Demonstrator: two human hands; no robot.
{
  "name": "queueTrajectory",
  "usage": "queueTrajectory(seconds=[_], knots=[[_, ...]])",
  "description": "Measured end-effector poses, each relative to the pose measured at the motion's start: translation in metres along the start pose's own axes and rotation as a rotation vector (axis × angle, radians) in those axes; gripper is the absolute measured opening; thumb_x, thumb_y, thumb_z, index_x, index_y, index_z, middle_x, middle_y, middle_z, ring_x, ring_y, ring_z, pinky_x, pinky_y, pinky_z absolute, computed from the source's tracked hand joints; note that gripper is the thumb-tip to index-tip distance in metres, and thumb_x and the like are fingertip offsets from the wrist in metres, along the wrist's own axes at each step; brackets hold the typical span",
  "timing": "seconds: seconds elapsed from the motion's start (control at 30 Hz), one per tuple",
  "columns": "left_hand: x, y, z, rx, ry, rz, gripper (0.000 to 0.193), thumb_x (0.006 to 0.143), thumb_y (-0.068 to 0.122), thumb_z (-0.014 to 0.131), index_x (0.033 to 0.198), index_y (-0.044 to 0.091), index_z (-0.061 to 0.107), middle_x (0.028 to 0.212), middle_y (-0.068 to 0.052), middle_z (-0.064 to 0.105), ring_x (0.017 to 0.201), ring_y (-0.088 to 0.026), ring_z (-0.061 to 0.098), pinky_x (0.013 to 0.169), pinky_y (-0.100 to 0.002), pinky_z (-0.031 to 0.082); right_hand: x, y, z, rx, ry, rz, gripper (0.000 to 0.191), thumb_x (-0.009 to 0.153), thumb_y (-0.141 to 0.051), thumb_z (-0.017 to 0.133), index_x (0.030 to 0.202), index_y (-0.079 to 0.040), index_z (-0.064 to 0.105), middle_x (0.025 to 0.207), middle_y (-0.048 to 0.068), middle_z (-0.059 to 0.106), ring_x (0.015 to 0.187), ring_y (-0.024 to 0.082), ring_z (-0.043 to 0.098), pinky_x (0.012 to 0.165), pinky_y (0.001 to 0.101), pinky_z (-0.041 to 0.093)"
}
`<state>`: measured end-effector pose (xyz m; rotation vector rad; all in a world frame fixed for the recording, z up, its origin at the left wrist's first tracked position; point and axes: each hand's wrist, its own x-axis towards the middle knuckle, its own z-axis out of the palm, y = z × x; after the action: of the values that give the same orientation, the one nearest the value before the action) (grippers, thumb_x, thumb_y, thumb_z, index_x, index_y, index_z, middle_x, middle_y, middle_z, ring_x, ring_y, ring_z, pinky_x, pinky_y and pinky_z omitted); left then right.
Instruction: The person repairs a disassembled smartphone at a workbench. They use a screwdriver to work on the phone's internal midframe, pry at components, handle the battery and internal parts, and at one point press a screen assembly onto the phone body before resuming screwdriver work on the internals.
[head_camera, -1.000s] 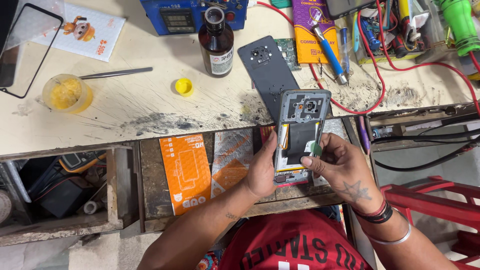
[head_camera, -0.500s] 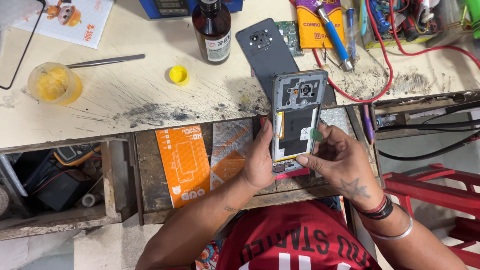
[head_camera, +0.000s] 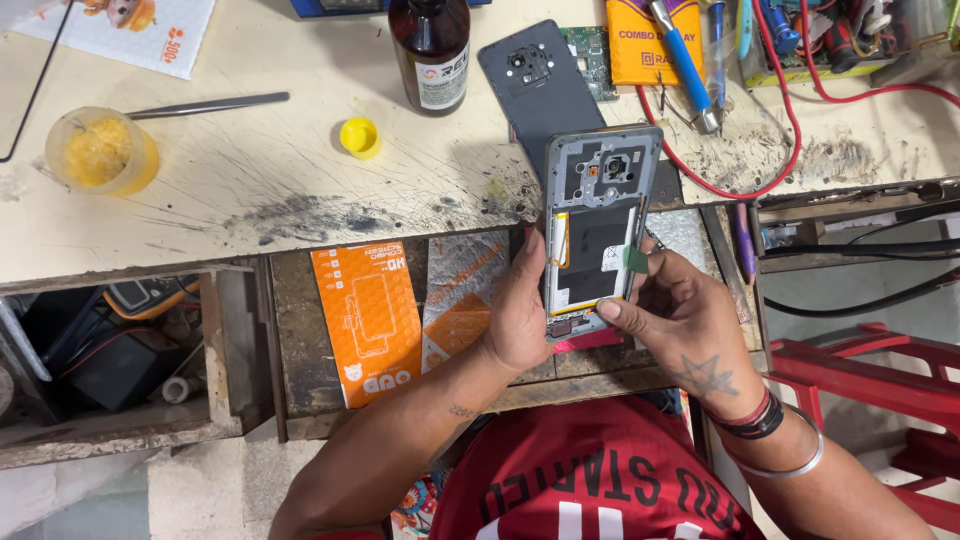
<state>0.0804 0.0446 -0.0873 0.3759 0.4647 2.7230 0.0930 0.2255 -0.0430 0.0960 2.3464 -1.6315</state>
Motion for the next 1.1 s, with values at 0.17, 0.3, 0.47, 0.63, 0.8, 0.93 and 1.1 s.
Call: queueTrajectory(seconds=[0.17, 0.3, 0.47, 0.63, 0.8, 0.93, 1.1], knots=[[-0.002, 0.005, 0.004, 0.062, 0.002, 0.047, 0.071, 0.115, 0.056, 0.033, 0.161, 0.002, 0.033, 0.142, -0.023, 0.056, 0.120, -0.029, 0.065, 0.106, -0.044, 0.055, -0.003, 0.003, 0.004, 0.235, -0.050, -0.110, 0.030, 0.081, 0.002, 0.081, 0.102, -0.002, 0.059, 0.096, 0.002, 0.067, 0.087, 0.007, 0.065, 0.079, 0.0231, 0.057], [-0.002, 0.007, 0.008, 0.099, 0.024, 0.046, 0.073, 0.113, 0.057, 0.034, 0.162, 0.003, 0.032, 0.142, -0.023, 0.056, 0.119, -0.028, 0.066, 0.104, -0.042, 0.056, -0.001, 0.007, 0.005, 0.269, -0.054, -0.107, 0.029, 0.080, 0.004, 0.081, 0.098, -0.002, 0.059, 0.095, 0.003, 0.067, 0.087, 0.008, 0.066, 0.081, 0.0235, 0.058], [-0.001, 0.008, 0.010, 0.125, 0.023, 0.072, 0.070, 0.114, 0.057, 0.035, 0.158, 0.002, 0.034, 0.141, -0.023, 0.057, 0.116, -0.026, 0.066, 0.101, -0.041, 0.056, 0.001, 0.011, 0.006, 0.268, -0.042, -0.067, 0.029, 0.081, 0.004, 0.082, 0.098, -0.001, 0.059, 0.092, 0.002, 0.067, 0.083, 0.008, 0.064, 0.077, 0.0236, 0.057], [-0.001, 0.010, 0.011, 0.171, 0.030, 0.100, 0.068, 0.115, 0.057, 0.035, 0.155, 0.002, 0.034, 0.139, -0.023, 0.058, 0.114, -0.026, 0.067, 0.101, -0.040, 0.057, 0.002, 0.011, 0.007, 0.289, -0.037, -0.018, 0.026, 0.082, 0.003, 0.081, 0.097, -0.001, 0.061, 0.090, 0.002, 0.067, 0.081, 0.008, 0.064, 0.075, 0.0227, 0.055], [-0.002, 0.011, 0.012, 0.283, 0.057, 0.132, 0.070, 0.115, 0.056, 0.034, 0.161, 0.003, 0.033, 0.141, -0.025, 0.057, 0.118, -0.026, 0.066, 0.103, -0.040, 0.056, 0.003, 0.013, 0.007, 0.327, -0.046, 0.042, 0.025, 0.081, 0.001, 0.081, 0.096, -0.002, 0.061, 0.086, 0.002, 0.069, 0.077, 0.009, 0.065, 0.071, 0.0229, 0.055], [0.000, 0.010, 0.011, 0.300, 0.058, 0.149, 0.069, 0.114, 0.056, 0.033, 0.159, 0.003, 0.032, 0.143, -0.026, 0.056, 0.126, -0.028, 0.063, 0.105, -0.041, 0.055, 0.005, 0.017, 0.008, 0.348, -0.054, 0.042, 0.024, 0.084, 0.000, 0.081, 0.097, -0.002, 0.061, 0.086, 0.002, 0.067, 0.077, 0.009, 0.064, 0.070, 0.0231, 0.053], [-0.001, 0.008, 0.011, 0.283, 0.057, 0.169, 0.071, 0.112, 0.055, 0.033, 0.162, 0.004, 0.027, 0.154, -0.024, 0.050, 0.138, -0.029, 0.056, 0.111, -0.043, 0.053, 0.006, 0.020, 0.011, 0.428, -0.052, 0.061, 0.023, 0.084, 0.000, 0.080, 0.099, -0.002, 0.061, 0.086, 0.002, 0.067, 0.076, 0.010, 0.065, 0.071, 0.0234, 0.054]])
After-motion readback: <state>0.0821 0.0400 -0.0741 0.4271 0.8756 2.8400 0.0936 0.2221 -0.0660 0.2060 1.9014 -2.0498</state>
